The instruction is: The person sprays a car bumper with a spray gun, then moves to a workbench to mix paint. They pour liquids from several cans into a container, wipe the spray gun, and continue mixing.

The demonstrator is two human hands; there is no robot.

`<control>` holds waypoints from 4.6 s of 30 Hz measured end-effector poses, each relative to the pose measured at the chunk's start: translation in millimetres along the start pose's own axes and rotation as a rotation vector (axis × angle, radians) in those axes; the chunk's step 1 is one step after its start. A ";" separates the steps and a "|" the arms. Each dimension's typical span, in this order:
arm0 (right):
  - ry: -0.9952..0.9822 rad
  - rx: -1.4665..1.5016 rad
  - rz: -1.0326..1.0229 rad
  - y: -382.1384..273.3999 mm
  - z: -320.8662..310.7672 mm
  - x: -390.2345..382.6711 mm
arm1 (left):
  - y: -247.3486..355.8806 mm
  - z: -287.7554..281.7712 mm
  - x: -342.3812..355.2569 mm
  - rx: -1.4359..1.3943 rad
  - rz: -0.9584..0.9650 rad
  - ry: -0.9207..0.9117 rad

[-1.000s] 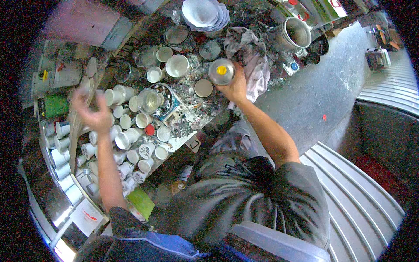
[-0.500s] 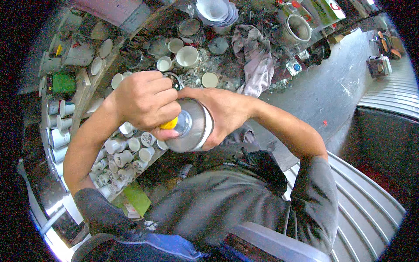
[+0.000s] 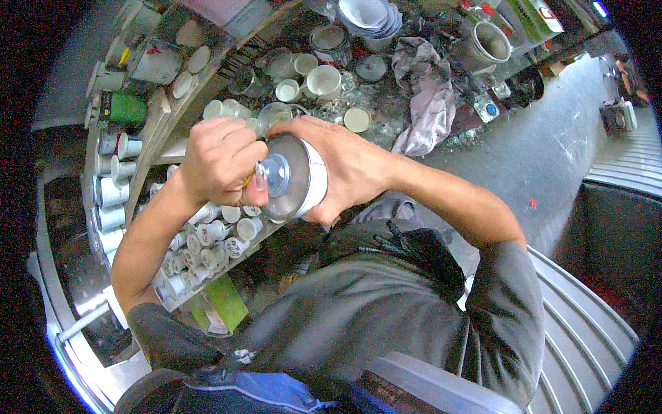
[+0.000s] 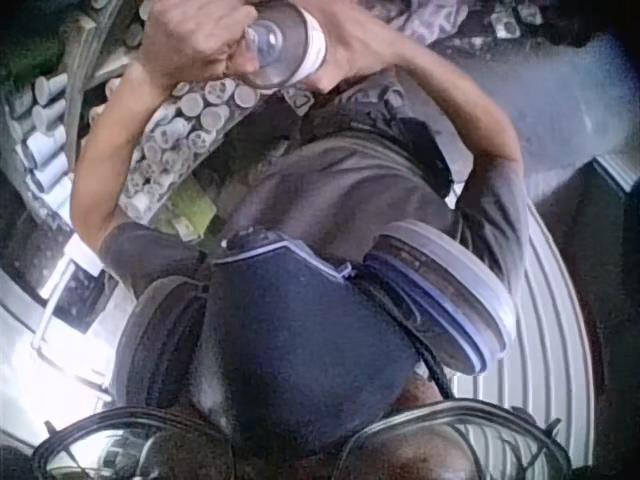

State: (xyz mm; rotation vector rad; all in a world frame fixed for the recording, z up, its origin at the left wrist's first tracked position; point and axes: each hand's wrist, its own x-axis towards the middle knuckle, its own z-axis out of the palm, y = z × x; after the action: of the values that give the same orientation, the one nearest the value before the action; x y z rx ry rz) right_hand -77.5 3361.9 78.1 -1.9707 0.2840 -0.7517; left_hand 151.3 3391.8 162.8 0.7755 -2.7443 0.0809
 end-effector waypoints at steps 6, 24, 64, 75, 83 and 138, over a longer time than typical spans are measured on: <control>0.115 -0.161 -0.061 2.4 11.0 7.2 | 7.6 0.4 -12.3 0.072 -0.226 0.048; -0.091 0.223 -0.064 -6.9 -5.7 6.6 | -0.4 -66.6 -5.4 0.209 0.139 -0.182; 0.020 -0.374 -0.260 21.0 36.3 -24.8 | 87.4 21.3 -58.7 -0.073 -0.799 0.041; 0.048 -0.374 0.081 60.6 -1.3 -24.4 | 144.5 108.9 -143.5 -0.556 -1.414 0.702; 0.070 -0.765 0.047 95.3 -22.5 9.7 | 264.0 231.7 -209.5 -0.470 -1.785 0.346; -0.272 -1.269 -0.329 127.8 3.1 100.0 | 410.1 387.1 -330.0 -0.358 -1.970 -0.094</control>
State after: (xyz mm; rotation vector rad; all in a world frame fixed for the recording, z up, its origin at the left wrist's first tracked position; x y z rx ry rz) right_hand 16.7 3251.1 6.1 -3.3476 0.3026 -0.4992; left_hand 106.4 3857.7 -293.1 2.6922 -0.8845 -0.7603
